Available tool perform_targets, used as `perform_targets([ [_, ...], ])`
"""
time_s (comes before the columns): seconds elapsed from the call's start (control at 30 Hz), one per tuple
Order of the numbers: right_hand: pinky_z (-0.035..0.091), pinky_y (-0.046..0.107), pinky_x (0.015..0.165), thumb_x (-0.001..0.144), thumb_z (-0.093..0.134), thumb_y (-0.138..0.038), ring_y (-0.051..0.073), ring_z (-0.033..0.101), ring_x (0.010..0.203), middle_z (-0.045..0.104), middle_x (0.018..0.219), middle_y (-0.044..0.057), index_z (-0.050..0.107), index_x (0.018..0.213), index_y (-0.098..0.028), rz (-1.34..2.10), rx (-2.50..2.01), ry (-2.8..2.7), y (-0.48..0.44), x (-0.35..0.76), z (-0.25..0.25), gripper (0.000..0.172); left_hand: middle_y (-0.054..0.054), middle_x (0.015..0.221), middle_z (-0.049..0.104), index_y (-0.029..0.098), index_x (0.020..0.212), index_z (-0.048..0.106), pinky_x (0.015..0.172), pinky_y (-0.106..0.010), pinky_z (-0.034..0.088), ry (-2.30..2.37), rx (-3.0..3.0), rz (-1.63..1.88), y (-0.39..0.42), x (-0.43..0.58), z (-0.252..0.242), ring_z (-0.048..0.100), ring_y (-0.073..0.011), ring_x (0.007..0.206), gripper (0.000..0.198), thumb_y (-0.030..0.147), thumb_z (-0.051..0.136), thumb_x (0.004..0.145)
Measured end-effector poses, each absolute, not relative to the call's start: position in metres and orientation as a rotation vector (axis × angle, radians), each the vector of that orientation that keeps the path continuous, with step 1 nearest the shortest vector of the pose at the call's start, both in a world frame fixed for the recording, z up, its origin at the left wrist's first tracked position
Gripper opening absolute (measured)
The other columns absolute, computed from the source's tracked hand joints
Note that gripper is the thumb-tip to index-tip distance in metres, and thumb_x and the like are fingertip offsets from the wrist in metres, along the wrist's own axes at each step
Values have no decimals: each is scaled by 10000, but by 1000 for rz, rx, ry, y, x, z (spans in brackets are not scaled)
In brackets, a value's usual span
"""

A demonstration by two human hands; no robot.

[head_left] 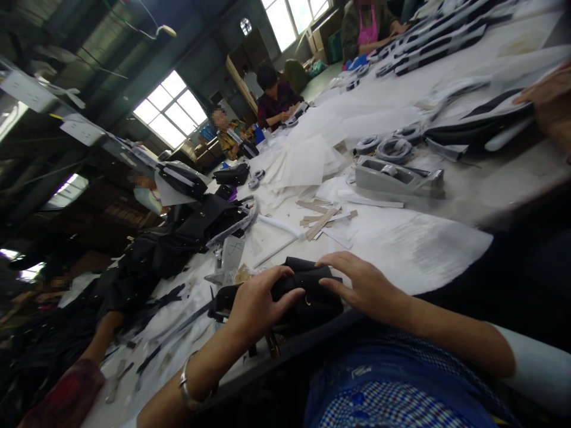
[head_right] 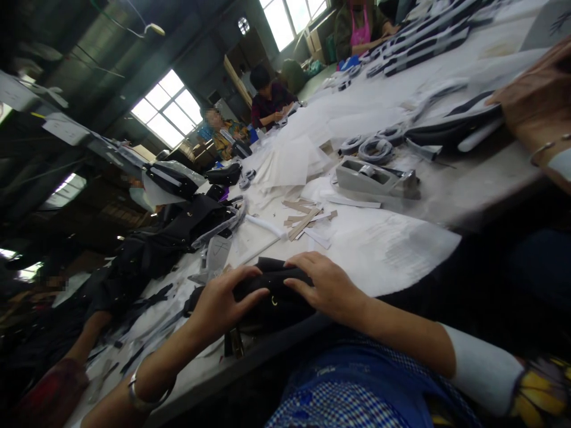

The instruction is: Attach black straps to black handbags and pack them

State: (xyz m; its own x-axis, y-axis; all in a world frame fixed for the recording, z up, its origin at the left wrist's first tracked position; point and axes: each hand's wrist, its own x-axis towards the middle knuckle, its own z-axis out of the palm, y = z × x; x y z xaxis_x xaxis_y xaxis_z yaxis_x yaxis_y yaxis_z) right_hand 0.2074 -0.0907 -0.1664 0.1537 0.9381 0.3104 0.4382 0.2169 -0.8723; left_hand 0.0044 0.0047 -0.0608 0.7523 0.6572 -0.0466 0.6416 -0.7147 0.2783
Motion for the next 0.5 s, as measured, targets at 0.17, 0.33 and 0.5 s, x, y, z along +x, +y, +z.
perform_targets([
  [0.17, 474, 335, 800, 838, 678, -343, 209, 624, 873, 682, 912, 30, 641, 929, -218, 903, -1266, -1318, -73, 184, -166, 159, -50, 859, 738, 178, 1033, 645, 711, -299, 504, 1197, 2316, -64, 9, 14, -49, 691, -214, 790, 391, 502, 655, 815],
  [0.33, 469, 309, 790, 807, 683, -333, 192, 631, 850, 682, 850, 8, 638, 877, -208, 1090, -1165, -1177, -65, 184, -177, 150, -49, 746, 713, 146, 886, 720, 578, -238, 457, 1216, 2068, -277, 22, 22, -46, 653, -181, 697, 436, 563, 639, 787],
  [0.5, 469, 295, 690, 763, 712, -393, 185, 632, 737, 682, 757, 9, 670, 875, -193, 1181, -1233, -1081, -63, 185, -179, 233, -27, 739, 695, 152, 901, 707, 578, -224, 450, 1344, 1801, -328, 27, 31, -43, 648, -164, 700, 442, 552, 716, 713],
])
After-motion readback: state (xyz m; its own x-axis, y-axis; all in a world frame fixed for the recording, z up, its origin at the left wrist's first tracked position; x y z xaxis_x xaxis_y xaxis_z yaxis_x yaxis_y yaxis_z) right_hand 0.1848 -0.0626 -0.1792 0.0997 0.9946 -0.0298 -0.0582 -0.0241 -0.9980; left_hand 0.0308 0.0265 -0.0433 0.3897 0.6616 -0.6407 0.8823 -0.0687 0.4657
